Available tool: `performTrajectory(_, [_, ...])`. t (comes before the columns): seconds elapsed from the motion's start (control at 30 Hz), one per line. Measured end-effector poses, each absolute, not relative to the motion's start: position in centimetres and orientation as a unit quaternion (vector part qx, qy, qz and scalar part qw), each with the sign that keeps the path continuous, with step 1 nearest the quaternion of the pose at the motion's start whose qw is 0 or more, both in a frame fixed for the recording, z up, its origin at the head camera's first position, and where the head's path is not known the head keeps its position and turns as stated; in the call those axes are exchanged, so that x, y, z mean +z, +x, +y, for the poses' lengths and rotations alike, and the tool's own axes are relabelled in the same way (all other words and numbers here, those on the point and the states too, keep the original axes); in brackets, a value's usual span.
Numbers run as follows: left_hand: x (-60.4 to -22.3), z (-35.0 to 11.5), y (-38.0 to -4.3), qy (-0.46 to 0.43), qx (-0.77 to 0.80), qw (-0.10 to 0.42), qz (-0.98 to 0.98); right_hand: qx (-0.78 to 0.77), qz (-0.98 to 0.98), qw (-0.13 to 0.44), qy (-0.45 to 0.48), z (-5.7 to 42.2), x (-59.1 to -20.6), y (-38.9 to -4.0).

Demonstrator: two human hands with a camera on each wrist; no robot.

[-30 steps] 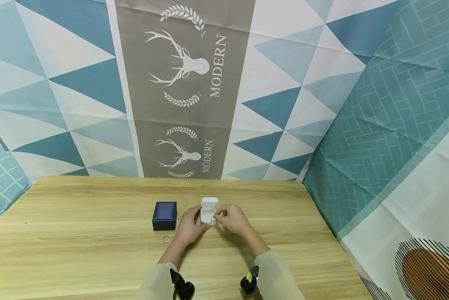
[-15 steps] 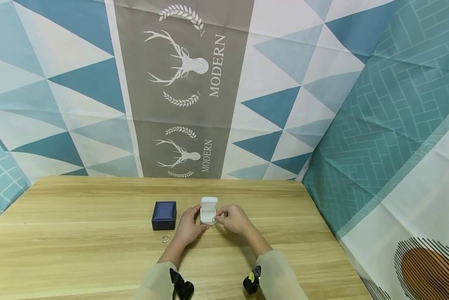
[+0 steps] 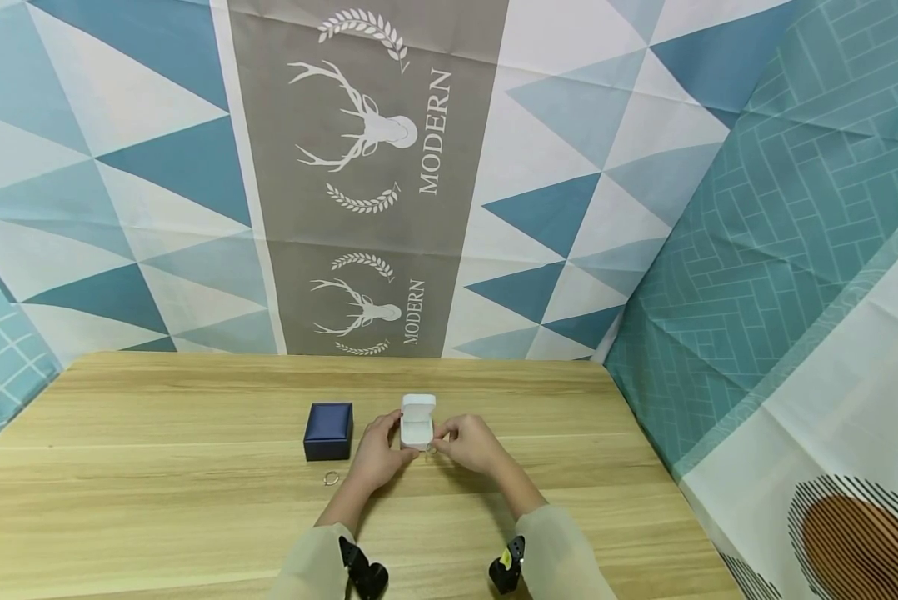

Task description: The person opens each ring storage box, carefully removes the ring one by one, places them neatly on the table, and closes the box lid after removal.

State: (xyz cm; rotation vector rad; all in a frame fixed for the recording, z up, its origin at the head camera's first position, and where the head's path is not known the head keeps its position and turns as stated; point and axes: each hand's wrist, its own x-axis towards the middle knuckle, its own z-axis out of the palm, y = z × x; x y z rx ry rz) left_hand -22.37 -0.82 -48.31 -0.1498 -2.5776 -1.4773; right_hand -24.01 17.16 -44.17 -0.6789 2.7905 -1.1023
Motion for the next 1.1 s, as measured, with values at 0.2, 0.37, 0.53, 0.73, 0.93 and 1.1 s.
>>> performTrajectory(0.2, [-48.2, -0.9, -22.4, -0.046, -0.493, 0.080, -0.865, -0.357, 0.905, 0.025, -0.228, 17.3, -44.5, -24.0])
performTrajectory(0.37, [-48.2, -0.8, -22.3, -0.042, -0.495, 0.076, -0.864, -0.358, 0.905, 0.022, -0.231, 17.4, -44.7, -24.0])
performTrajectory(0.53, [-48.2, -0.8, -22.3, -0.041, -0.494, 0.076, -0.865, -0.358, 0.904, 0.030, -0.232, 17.3, -44.8, -23.9])
performTrajectory(0.73, [-48.1, -0.9, -22.3, -0.041, -0.497, 0.077, -0.863, -0.355, 0.904, 0.037, -0.234, 17.2, -44.9, -23.9])
performTrajectory(0.93, [-48.1, -0.9, -22.3, -0.043, -0.490, 0.076, -0.867, -0.354, 0.904, 0.038, -0.235, 17.2, -45.2, -24.0])
performTrajectory(1.1, [-48.2, -0.9, -22.3, -0.042, -0.490, 0.076, -0.867, -0.353, 0.905, 0.041, -0.235, 17.2, -45.4, -24.0])
